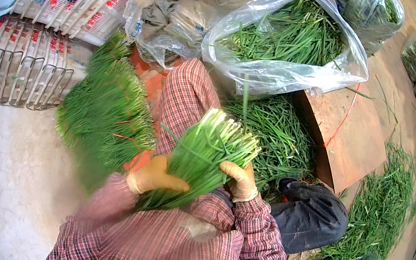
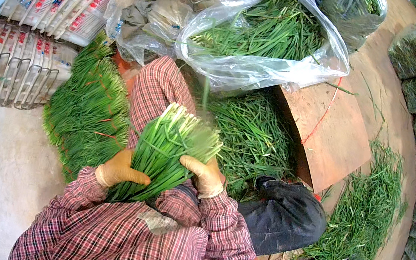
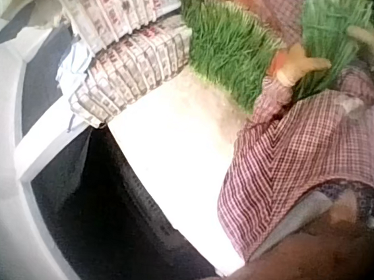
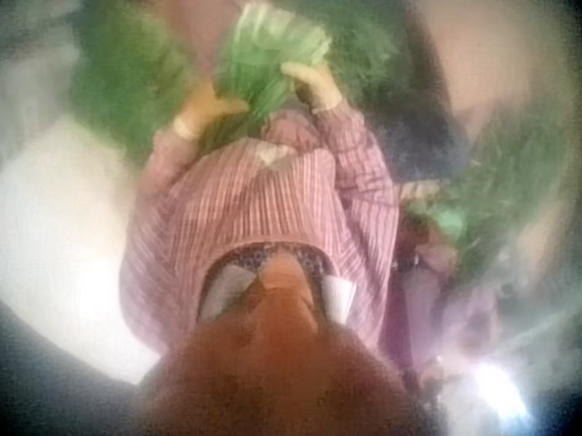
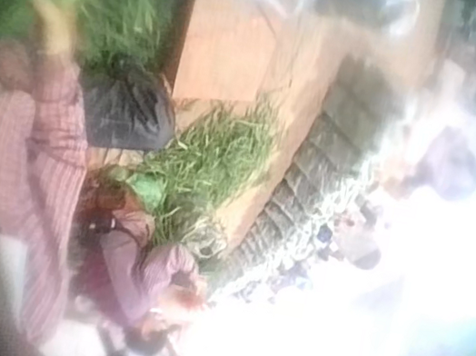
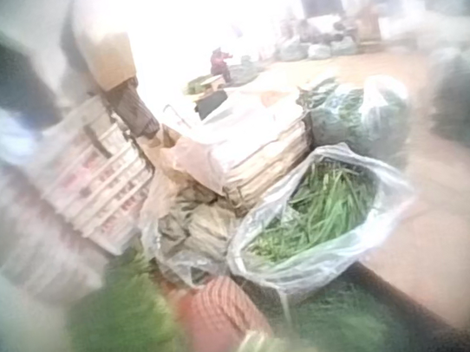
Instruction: The person sorts green chives by hand, aligns the stalks into a bundle, removes loose debris, and ties the bundle with a red string.
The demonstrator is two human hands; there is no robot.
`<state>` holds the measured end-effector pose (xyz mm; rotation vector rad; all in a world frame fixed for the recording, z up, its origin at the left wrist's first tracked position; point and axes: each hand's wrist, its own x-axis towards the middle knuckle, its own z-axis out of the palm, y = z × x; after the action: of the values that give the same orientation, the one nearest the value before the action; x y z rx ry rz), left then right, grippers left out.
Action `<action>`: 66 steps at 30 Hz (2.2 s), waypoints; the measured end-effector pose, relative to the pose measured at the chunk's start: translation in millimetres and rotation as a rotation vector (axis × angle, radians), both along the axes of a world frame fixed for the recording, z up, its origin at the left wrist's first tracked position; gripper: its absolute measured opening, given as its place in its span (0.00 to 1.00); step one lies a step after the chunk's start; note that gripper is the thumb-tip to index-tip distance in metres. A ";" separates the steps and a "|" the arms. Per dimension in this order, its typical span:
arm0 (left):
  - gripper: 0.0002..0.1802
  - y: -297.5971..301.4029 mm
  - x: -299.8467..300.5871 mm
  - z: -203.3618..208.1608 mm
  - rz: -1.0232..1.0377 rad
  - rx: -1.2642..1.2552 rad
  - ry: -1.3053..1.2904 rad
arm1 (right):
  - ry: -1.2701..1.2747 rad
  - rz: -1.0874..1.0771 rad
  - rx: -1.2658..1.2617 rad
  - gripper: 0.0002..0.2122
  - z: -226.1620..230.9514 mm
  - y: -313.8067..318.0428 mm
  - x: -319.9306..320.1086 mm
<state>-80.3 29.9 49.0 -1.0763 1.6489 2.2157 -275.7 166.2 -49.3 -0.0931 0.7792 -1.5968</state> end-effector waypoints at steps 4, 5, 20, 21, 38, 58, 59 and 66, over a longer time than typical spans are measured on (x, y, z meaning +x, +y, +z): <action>0.51 12.7 -9.9 -17.0 0.081 0.110 0.095 | -0.035 -0.060 -0.009 0.28 -7.4 7.3 -3.9; 0.51 19.8 -9.2 -26.1 0.095 0.171 0.120 | -0.021 -0.033 -0.001 0.31 -6.7 8.6 -5.6; 0.43 35.4 -24.3 -39.8 0.048 0.173 0.128 | 1.677 0.047 0.219 0.40 74.0 19.2 -71.8; 0.45 36.0 -26.0 -38.9 0.052 0.169 0.120 | 1.707 0.046 0.235 0.37 74.6 18.1 -71.7; 0.48 41.4 -33.3 -35.0 0.021 0.072 0.084 | 1.922 0.250 0.243 0.17 61.0 17.5 -59.2; 0.43 40.0 -35.5 -45.4 -0.028 0.112 0.087 | 1.889 0.276 0.840 0.15 -16.1 27.8 -167.4; 0.43 40.1 -32.7 -47.2 -0.016 0.115 0.079 | 1.911 0.259 0.770 0.16 -1.7 27.0 -158.1; 0.43 36.5 -39.7 -43.8 -0.043 0.139 0.064 | 1.817 -0.020 -0.117 0.12 66.4 -3.6 -94.3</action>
<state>-119.9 66.3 5.2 -0.9357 1.5006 2.3200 -370.0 162.6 17.2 -1.7730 1.9684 -1.2297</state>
